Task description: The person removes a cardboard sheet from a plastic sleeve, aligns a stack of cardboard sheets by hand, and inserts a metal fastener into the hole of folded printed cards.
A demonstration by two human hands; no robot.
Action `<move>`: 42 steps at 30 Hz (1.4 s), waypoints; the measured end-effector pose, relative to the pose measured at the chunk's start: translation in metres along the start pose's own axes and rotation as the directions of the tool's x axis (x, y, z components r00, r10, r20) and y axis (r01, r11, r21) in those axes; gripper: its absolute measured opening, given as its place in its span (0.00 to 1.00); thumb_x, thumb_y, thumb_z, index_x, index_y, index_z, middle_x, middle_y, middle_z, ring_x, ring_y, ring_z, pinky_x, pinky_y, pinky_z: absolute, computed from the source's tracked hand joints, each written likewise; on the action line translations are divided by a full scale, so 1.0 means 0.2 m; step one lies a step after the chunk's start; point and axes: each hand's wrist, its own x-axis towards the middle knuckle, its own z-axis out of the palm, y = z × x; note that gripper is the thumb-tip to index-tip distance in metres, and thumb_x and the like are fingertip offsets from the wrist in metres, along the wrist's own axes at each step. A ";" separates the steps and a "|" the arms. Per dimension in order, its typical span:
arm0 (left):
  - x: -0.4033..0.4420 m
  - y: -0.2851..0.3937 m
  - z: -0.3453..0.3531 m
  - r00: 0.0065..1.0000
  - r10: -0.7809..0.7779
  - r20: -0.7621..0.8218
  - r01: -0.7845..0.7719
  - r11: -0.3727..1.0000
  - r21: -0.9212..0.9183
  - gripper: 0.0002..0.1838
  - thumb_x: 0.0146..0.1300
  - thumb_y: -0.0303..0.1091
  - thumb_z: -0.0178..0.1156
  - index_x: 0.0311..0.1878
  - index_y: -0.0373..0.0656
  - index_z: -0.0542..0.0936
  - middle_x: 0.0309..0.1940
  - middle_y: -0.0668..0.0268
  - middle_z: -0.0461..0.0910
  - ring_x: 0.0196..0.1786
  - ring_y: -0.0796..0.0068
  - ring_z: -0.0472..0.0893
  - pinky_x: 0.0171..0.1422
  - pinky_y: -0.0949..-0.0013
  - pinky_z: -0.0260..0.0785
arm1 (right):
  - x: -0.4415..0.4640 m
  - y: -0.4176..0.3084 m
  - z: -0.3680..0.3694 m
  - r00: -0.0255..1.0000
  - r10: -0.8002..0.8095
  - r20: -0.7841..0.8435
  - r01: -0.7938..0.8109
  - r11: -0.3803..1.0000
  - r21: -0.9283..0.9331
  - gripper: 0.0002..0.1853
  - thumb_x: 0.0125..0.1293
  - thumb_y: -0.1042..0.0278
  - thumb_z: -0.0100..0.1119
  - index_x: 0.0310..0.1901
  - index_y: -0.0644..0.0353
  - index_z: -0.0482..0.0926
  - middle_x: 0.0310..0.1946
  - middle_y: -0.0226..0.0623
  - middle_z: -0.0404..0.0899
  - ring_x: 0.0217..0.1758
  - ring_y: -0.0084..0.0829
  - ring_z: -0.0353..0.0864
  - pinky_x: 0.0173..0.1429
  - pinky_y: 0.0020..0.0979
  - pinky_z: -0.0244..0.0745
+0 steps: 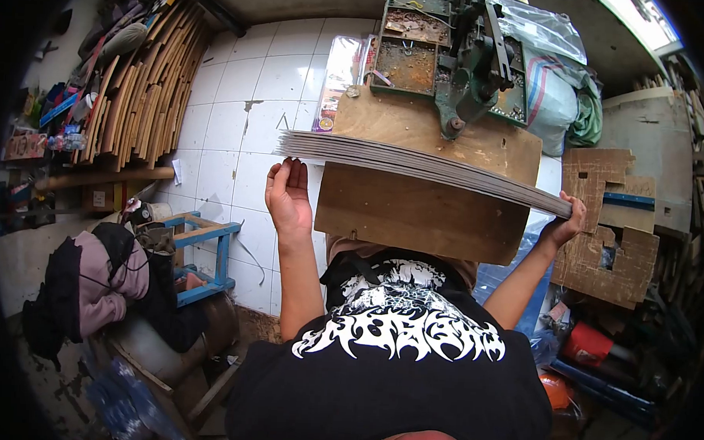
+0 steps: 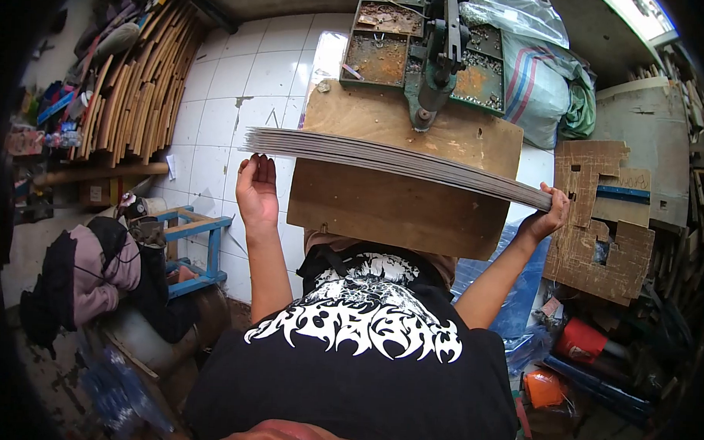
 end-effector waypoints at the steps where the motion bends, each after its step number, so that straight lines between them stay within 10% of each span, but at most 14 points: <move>1: -0.01 0.01 0.01 0.999 0.012 0.038 -0.012 1.000 0.005 0.07 0.62 0.23 0.61 0.41 0.45 0.75 0.41 0.62 0.82 0.49 0.67 0.81 0.63 0.63 0.73 | 0.00 -0.01 0.01 1.000 -0.001 -0.015 0.000 1.000 -0.003 0.10 0.65 0.68 0.53 0.34 0.67 0.77 0.33 0.39 0.76 0.40 0.36 0.80 0.57 0.40 0.74; 33: 0.02 0.02 -0.01 0.994 -0.045 -0.098 0.023 0.977 -0.212 0.09 0.59 0.17 0.55 0.42 0.38 0.71 0.39 0.56 0.77 0.47 0.58 0.78 0.62 0.53 0.75 | -0.01 0.00 -0.01 1.000 -0.003 -0.009 0.003 1.000 -0.017 0.10 0.65 0.67 0.53 0.33 0.66 0.78 0.33 0.39 0.77 0.41 0.37 0.81 0.55 0.37 0.73; 42: -0.03 0.01 0.03 0.993 0.081 -0.087 -0.081 0.997 0.009 0.06 0.61 0.22 0.53 0.40 0.41 0.72 0.41 0.59 0.78 0.50 0.62 0.77 0.65 0.58 0.70 | -0.01 0.00 -0.01 1.000 -0.016 -0.011 0.016 0.999 -0.037 0.12 0.65 0.66 0.52 0.33 0.68 0.78 0.32 0.38 0.76 0.40 0.37 0.81 0.56 0.39 0.74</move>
